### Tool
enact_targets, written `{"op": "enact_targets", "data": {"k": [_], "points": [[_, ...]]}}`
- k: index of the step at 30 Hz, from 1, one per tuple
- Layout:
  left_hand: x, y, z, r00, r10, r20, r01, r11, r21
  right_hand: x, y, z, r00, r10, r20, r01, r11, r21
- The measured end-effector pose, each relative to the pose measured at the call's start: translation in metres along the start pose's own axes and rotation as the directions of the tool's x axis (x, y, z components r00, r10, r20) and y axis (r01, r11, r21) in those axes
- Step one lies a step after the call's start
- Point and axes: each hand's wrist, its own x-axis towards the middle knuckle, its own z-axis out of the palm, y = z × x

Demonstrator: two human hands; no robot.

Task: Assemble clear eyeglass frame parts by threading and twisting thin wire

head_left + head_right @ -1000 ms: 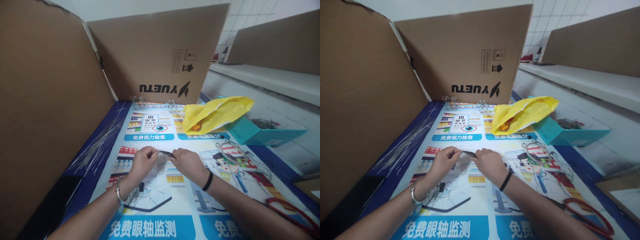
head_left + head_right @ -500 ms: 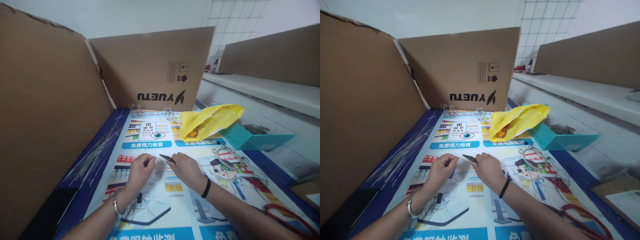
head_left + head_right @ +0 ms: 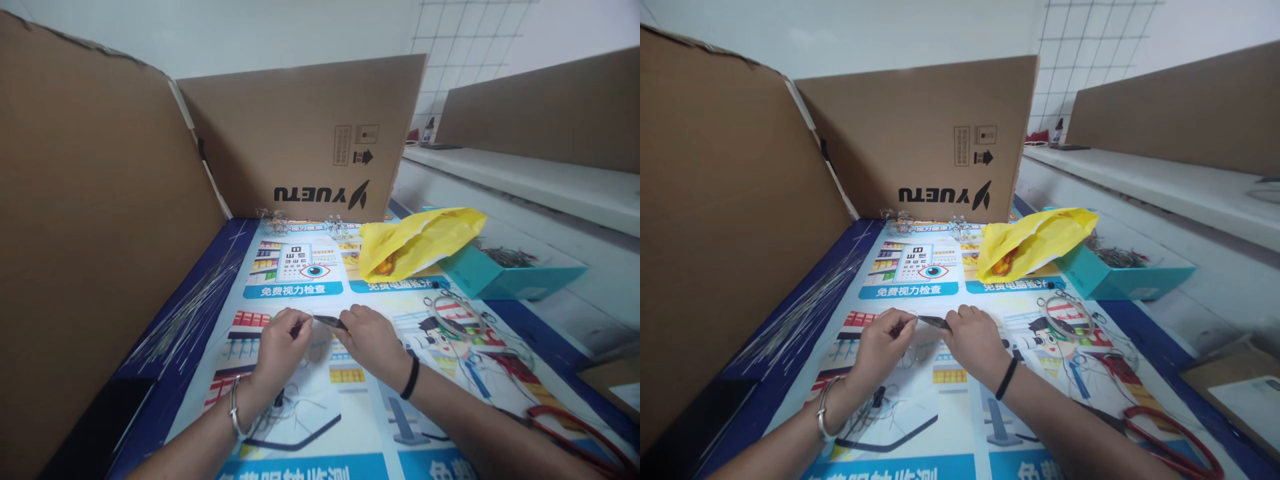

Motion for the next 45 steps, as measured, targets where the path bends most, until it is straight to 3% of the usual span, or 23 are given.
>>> {"op": "enact_targets", "data": {"k": [13, 16, 22, 28, 31, 37, 45], "points": [[-0.003, 0.0, 0.001, 0.994, 0.103, -0.045, -0.1, 0.993, 0.059, 0.0, -0.001, -0.004, 1.0, -0.015, 0.017, 0.016, 0.999, -0.043], [0.0, -0.002, -0.001, 0.997, 0.072, -0.017, -0.071, 0.997, 0.012, 0.001, 0.001, -0.004, 1.0, -0.016, 0.016, 0.017, 0.999, -0.033], [0.008, 0.004, -0.012, 0.986, 0.001, 0.168, 0.016, 0.995, -0.103, 0.001, 0.004, -0.002, 0.999, -0.038, -0.009, 0.038, 0.997, -0.061], [0.012, 0.006, -0.018, 0.988, -0.005, 0.152, 0.032, 0.983, -0.179, 0.001, 0.003, -0.001, 0.996, -0.079, -0.032, 0.077, 0.995, -0.058], [0.011, 0.002, -0.018, 0.982, -0.058, 0.18, 0.105, 0.959, -0.264, 0.001, 0.003, -0.001, 0.997, -0.074, -0.024, 0.074, 0.997, 0.002], [0.015, -0.005, -0.021, 0.926, -0.098, 0.365, 0.28, 0.826, -0.489, 0.004, 0.011, 0.003, 0.98, -0.189, 0.064, 0.158, 0.93, 0.333], [0.016, -0.017, -0.024, 0.802, -0.006, 0.597, 0.472, 0.619, -0.628, 0.001, 0.012, 0.003, 0.91, -0.414, -0.006, 0.355, 0.773, 0.526]]}}
